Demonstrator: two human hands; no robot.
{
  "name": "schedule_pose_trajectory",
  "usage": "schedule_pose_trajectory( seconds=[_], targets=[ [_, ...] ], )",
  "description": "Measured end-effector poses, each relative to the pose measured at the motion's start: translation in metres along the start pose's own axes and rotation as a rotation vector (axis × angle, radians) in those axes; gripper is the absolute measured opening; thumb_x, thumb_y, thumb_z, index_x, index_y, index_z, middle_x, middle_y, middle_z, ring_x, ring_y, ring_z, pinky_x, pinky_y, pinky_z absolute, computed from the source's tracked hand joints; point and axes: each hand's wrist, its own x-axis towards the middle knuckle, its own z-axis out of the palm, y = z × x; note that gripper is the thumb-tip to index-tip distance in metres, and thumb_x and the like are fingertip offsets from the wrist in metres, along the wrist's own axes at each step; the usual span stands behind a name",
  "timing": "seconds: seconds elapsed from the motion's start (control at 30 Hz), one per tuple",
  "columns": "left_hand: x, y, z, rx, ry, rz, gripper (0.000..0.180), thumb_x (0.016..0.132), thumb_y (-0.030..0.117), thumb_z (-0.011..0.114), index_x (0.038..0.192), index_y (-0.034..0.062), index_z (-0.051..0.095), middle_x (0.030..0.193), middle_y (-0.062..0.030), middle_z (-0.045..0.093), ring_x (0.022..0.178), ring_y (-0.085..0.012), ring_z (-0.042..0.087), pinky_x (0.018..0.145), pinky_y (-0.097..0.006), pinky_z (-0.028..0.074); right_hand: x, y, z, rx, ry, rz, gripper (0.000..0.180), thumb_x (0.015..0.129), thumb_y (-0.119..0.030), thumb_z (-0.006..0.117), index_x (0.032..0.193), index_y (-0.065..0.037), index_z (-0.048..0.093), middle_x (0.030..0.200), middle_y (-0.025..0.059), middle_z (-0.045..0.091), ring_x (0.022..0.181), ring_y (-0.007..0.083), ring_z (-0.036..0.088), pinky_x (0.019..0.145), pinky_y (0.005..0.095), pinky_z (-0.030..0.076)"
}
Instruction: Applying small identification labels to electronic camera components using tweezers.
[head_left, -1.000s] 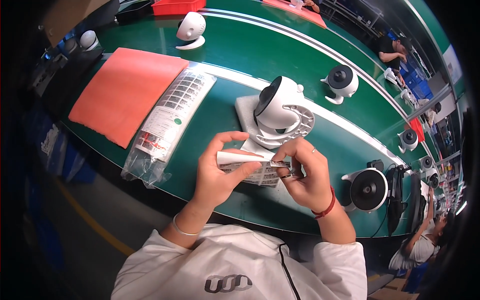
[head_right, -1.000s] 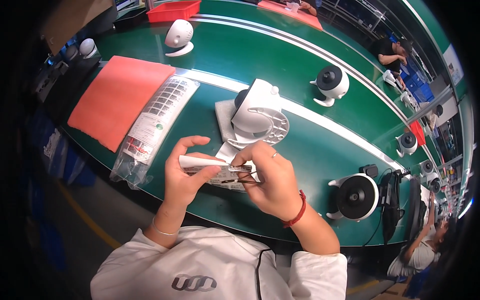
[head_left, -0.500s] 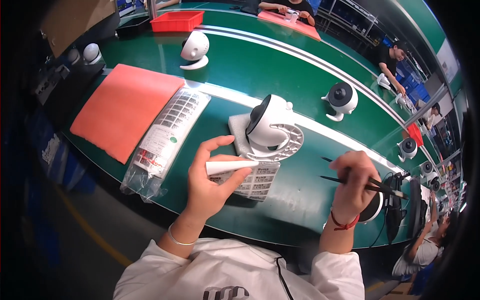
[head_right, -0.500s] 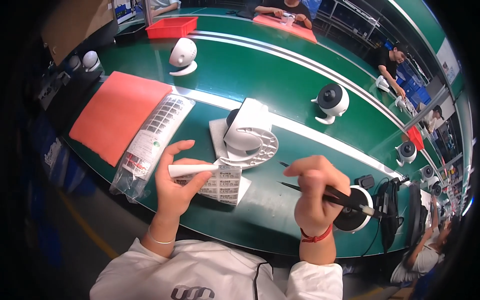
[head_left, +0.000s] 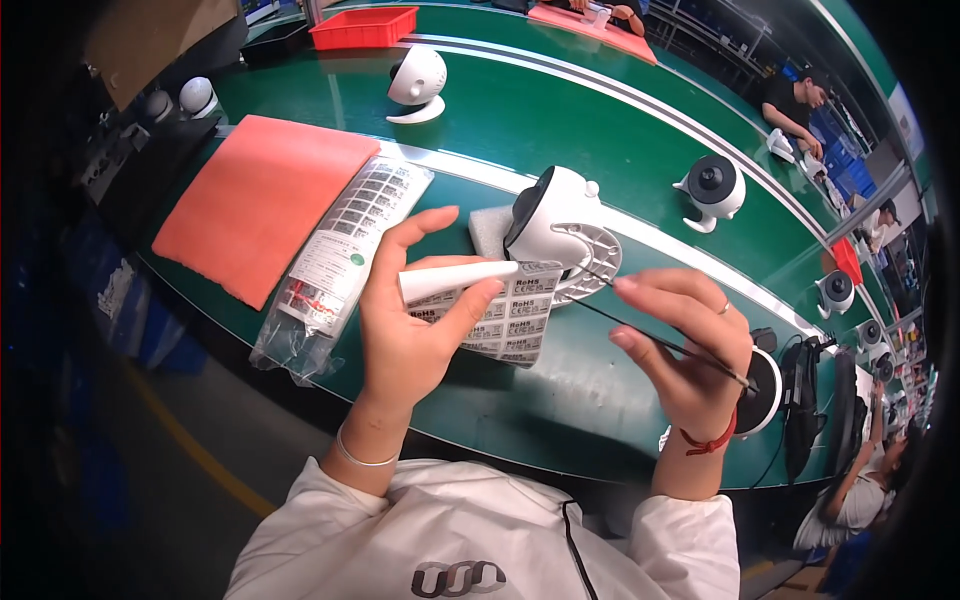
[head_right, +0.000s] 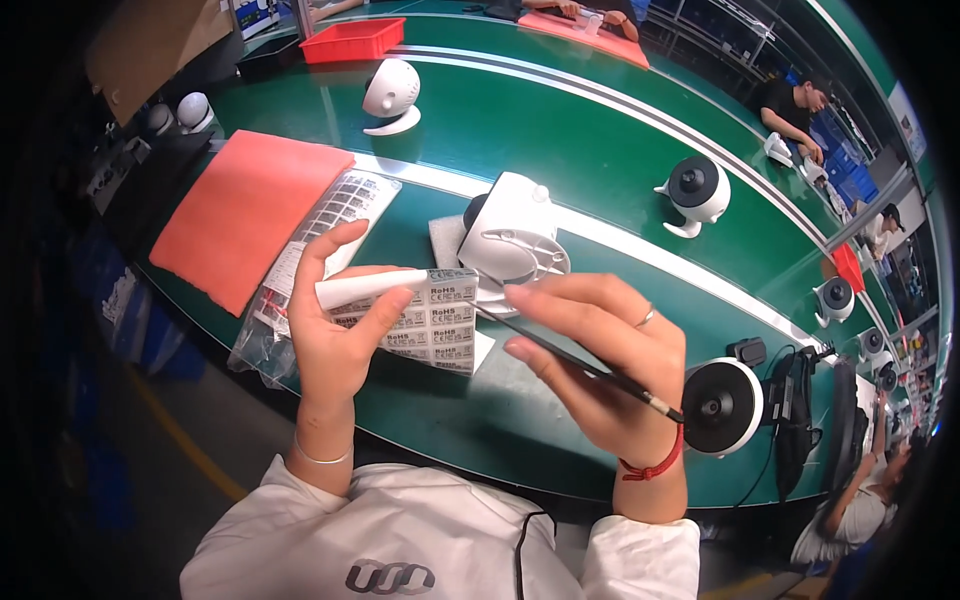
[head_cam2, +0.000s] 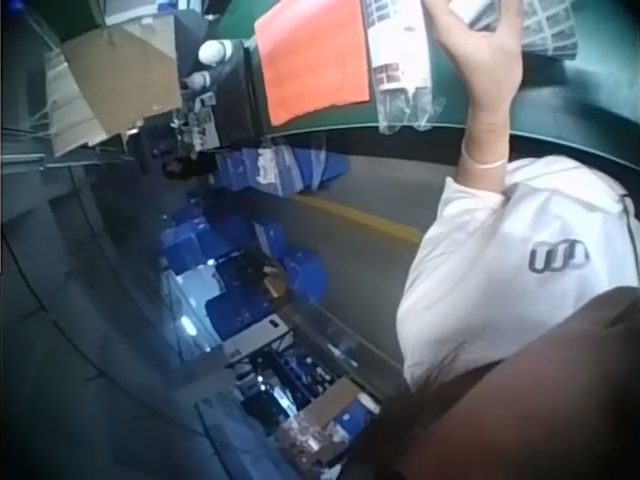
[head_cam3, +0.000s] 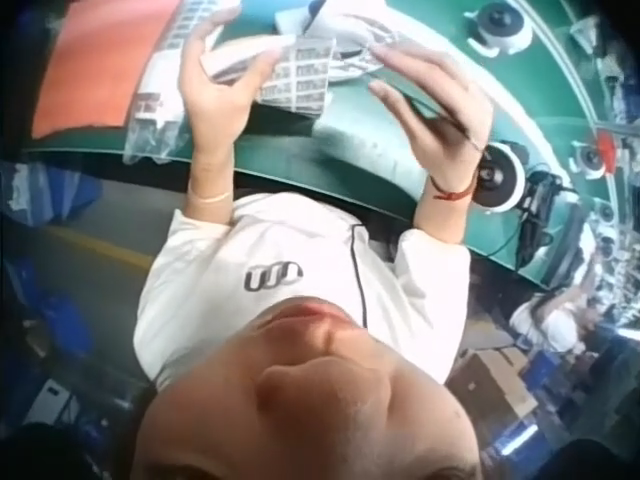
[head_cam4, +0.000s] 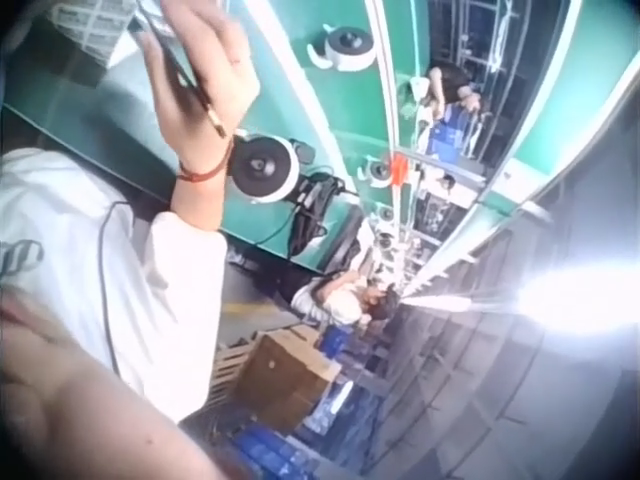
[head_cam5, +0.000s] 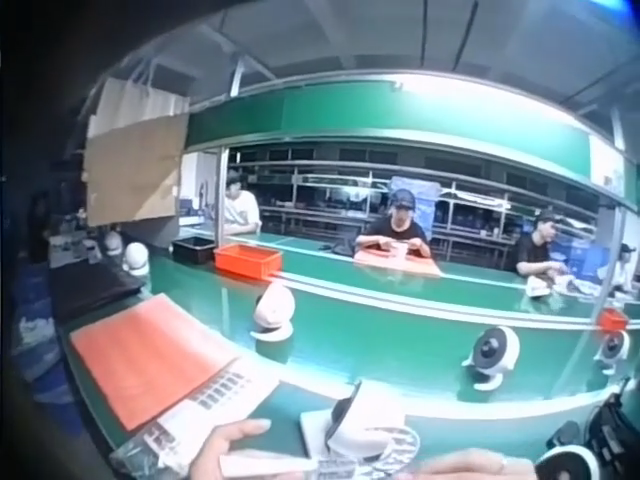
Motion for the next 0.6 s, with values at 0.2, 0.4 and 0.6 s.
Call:
schedule_pose_trajectory(
  seconds=[0.2,0.4,0.6],
  targets=[
    [-0.008,-0.004,-0.002,-0.037,-0.077,-0.085,0.056,0.081,-0.006,0.071,0.130,0.0016,0.045,0.096,-0.0138,0.071,0.093,-0.0153,0.067,0.083,-0.026,0.052,-0.005,0.006,0.012,0.034,-0.003,0.060,0.028,0.071,0.006,0.076,0.098,0.001,0.071,0.091,0.0146,0.071,0.080,0.0232,0.068,0.071,0.0296,0.053],
    [-0.020,-0.015,-0.014,0.059,-0.237,-0.146,0.057,0.082,-0.002,0.071,0.133,0.0043,0.045,0.095,-0.0111,0.073,0.091,-0.0132,0.067,0.080,-0.027,0.052,-0.008,0.012,0.001,-0.008,0.095,0.070,0.024,0.069,0.015,0.070,0.090,0.005,0.071,0.086,0.0136,0.072,0.075,0.0208,0.067,0.071,0.0281,0.052],
    [-0.051,-0.047,-0.040,0.151,-0.299,-0.333,0.056,0.080,0.000,0.073,0.130,0.0039,0.048,0.094,-0.0122,0.072,0.090,-0.0133,0.066,0.078,-0.026,0.052,-0.044,0.019,0.019,-0.160,-0.028,-0.193,0.028,0.062,0.013,0.069,0.087,0.002,0.070,0.077,0.0071,0.064,0.072,0.0209,0.066,0.064,0.0313,0.054]
  ],
)
